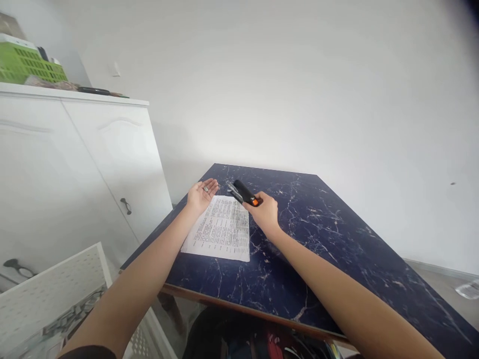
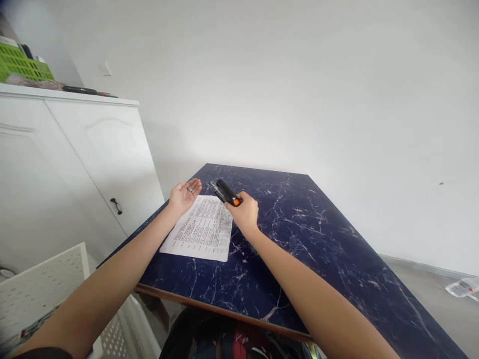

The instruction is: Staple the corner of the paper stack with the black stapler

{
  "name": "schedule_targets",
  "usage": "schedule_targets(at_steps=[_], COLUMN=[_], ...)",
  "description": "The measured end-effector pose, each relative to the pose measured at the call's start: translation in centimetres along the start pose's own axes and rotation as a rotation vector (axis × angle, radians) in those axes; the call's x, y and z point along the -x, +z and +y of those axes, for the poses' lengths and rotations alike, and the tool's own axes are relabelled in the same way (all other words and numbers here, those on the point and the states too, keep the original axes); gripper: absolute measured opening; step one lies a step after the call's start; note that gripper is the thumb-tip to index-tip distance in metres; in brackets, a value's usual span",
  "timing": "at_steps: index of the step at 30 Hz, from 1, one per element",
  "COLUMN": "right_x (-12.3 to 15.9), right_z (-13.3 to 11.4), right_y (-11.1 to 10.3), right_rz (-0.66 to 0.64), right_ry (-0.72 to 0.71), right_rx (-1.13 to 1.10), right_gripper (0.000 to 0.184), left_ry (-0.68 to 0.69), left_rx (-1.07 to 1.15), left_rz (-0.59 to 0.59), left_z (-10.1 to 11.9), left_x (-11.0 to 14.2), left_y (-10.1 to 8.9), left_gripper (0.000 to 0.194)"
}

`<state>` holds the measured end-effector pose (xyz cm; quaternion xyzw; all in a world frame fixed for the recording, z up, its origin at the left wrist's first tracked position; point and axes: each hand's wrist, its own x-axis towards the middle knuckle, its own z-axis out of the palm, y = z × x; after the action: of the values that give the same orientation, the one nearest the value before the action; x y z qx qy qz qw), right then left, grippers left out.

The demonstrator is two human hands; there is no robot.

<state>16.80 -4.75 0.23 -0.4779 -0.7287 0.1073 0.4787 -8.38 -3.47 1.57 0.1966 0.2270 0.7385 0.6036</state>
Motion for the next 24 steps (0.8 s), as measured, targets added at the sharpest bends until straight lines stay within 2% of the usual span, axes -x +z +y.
schedule_targets(at_steps=[2,5,8,10,13,15,18,21,24], right_x=[0.8,1.9,1.3,-0.5,-5.1,-8.4,-12.4,-14.2,-14.5], right_z=[0.4,0.5,0.5,0.8,1.9,2.3,2.0,1.1,1.0], right_y=[0.6,1.3,1.3,1.1,2.0,3.7,7.4,10.6,12.3], right_rz=[-0.110,-0.278,-0.426,-0.477,-0.441,-0.454,-0.530,-0.602,-0.696], right_ry=[0.114,0.083,0.026,-0.017,-0.053,-0.086,-0.209,-0.282,-0.307], right_rx=[-0.063,-0.091,-0.110,-0.133,-0.056,0.088,0.198,0.206,0.185], right_gripper=[0.027,0.033,0.034,0.030,0.021,0.019,0.036,0.038,0.027], left_ry=[0.059,0.049,0.001,-0.021,-0.064,-0.093,-0.090,-0.087,-0.144], left_rx=[0.009,-0.026,-0.071,-0.101,-0.111,-0.108,-0.103,-0.095,-0.086], left_rz=[-0.048,-0.093,-0.120,-0.066,0.076,0.137,0.178,0.212,0.261], left_z=[0.8,1.3,1.5,1.5,1.5,1.3,0.9,1.0,1.5], left_x=[0.1,0.1,-0.3,-0.6,-1.3,-1.6,-1.9,-2.0,-1.9], left_y=[-0.1,-0.5,-1.0,-1.2,-1.6,-1.8,-2.0,-2.2,-2.6], left_gripper=[0.037,0.037,0.034,0.030,0.023,0.021,0.020,0.021,0.042])
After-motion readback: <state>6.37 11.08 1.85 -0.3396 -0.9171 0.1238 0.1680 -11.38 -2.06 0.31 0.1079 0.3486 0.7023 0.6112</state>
